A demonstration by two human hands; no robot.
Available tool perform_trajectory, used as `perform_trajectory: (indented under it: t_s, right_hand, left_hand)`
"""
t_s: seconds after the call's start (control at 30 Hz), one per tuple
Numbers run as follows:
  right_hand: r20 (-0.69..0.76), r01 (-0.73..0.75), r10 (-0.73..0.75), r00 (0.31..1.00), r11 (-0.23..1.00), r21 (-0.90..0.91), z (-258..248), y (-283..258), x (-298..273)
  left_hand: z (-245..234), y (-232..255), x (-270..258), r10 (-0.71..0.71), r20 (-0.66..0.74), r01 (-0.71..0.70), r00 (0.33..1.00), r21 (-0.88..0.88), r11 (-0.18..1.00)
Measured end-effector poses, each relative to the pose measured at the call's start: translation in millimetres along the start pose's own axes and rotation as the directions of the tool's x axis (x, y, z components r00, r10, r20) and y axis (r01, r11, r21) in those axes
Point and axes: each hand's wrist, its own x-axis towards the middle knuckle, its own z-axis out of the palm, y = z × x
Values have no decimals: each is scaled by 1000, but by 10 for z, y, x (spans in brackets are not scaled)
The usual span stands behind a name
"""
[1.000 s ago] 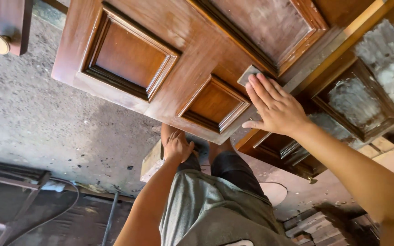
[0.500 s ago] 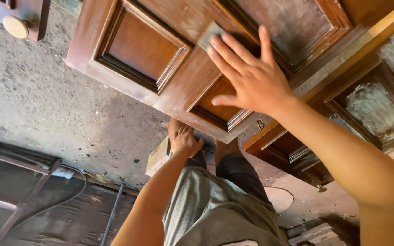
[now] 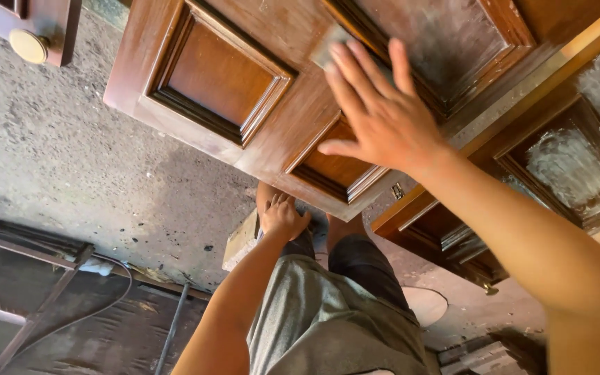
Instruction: Sanding the recessed panels of wooden doors using a sanding block to prepare the surface for refinishing.
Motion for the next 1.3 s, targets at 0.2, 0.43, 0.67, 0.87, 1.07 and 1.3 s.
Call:
perform_trajectory:
  t_s: [0.2, 0.43, 0.67, 0.87, 1.07, 1.3]
  right_hand:
    - [-44, 35, -34, 998, 999, 31, -99, -21, 217]
    - [-100, -47, 12, 995, 934, -354, 430, 102, -1391]
    - [-333, 43, -121, 935, 971, -234, 570, 254, -763]
    - [-44, 60, -61, 997, 998, -30, 415, 331, -901]
    - [-4, 23, -24, 1000, 991, -130, 610, 396, -1251]
    - [-88, -1, 0, 996, 1000, -4, 246, 194, -504]
  left_hand:
    - [-66, 44, 10, -48, 16, 48, 999, 20, 999]
    - [-83, 29, 113, -56, 45, 51, 997, 109, 993]
    - [9, 44, 86, -37, 30, 30, 999, 208, 978]
    - [-306, 233, -32, -63, 134, 24, 989, 272, 962]
    - [-129, -89, 38, -167, 59, 162, 984, 80, 984]
    - [-87, -403, 9, -46, -57, 47, 997, 5, 999]
